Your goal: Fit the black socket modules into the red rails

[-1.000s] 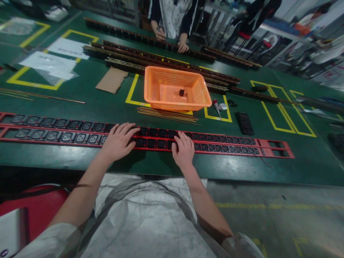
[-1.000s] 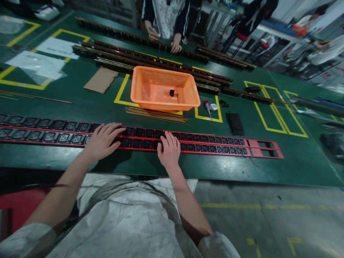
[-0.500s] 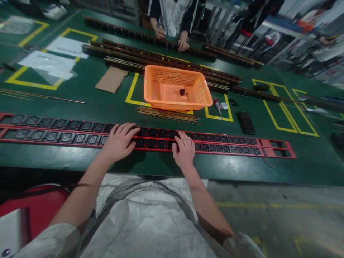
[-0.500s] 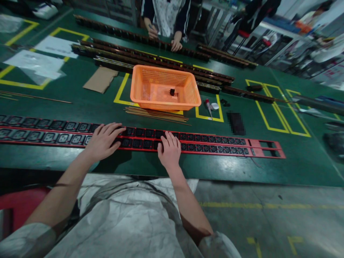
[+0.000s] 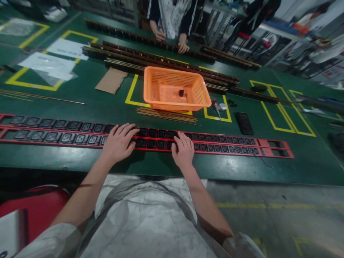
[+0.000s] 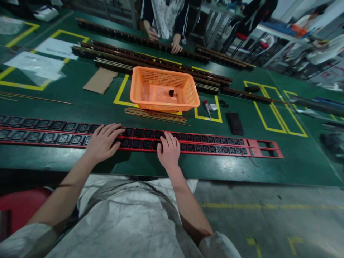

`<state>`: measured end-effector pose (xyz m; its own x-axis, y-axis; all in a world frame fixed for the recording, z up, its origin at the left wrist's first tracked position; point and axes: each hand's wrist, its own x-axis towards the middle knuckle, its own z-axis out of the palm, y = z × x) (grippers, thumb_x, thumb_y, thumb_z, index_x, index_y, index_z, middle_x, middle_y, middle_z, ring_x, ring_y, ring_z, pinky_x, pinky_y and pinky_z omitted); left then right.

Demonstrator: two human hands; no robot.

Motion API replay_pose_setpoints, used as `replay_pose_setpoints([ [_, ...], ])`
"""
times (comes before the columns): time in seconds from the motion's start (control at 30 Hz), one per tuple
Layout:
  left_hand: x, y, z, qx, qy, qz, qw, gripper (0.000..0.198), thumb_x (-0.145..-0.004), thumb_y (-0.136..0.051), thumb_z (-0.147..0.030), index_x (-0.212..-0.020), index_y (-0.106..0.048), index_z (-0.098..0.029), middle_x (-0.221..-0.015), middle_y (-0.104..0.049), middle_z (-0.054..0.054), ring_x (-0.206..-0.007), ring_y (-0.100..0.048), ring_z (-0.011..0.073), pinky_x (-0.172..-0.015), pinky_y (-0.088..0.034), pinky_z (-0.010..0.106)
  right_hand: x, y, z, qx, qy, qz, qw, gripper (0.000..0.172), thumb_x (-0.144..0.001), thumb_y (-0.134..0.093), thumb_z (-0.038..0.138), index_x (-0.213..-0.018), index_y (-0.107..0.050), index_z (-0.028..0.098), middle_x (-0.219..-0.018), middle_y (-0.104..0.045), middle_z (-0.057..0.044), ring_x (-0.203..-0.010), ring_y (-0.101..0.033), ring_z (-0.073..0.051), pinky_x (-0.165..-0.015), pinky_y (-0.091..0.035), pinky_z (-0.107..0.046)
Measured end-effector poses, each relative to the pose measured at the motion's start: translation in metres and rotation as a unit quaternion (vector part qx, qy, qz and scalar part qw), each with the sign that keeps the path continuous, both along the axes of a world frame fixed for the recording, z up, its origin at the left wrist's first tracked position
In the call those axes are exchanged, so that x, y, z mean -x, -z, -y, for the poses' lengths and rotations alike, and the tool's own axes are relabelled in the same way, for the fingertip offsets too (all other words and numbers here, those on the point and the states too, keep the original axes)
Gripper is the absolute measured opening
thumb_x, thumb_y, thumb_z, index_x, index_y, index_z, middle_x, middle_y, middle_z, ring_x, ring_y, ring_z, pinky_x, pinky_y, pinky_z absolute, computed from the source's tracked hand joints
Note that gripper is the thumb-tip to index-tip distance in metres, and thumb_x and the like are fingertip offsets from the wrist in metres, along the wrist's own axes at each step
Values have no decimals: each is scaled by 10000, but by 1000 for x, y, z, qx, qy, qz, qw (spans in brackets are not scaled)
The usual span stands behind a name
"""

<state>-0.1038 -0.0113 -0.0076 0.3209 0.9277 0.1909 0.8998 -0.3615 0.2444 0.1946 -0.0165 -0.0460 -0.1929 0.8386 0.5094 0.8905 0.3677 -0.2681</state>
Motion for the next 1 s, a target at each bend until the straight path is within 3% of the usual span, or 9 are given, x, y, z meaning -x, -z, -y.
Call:
replay_pose_setpoints([
  [0.27,0,6,3,-39,-3,18,999,311,-866,-536,-289,-1151,-623,-200,-1506,-552,121,-1419,-478,296,-1204,-299,506,1,-2,0,-12,4,8,1000,290,-993,-495,303,-1189,-682,198,-1401,-648,-102,-1338,-565,-236,-1133,-400,-438],
  [0.67,-1,7,3,-38,-15,23,999,347,-845,-555,-275,-1174,-652,-216,-1510,-554,82,-1410,-487,290,-1174,-351,478,0,-2,1,2,2,2,1000,290,-999,-493,302,-1205,-672,206,-1411,-639,-103,-1353,-548,-234,-1145,-383,-442],
  [1.0,-3,2,1,-13,-26,16,999,351,-844,-542,-270,-1165,-684,-256,-1509,-560,51,-1426,-472,276,-1221,-277,525,0,-1,1,0,2,3,1000,289,-995,-498,302,-1204,-674,205,-1411,-639,-102,-1350,-551,-240,-1141,-386,-449],
])
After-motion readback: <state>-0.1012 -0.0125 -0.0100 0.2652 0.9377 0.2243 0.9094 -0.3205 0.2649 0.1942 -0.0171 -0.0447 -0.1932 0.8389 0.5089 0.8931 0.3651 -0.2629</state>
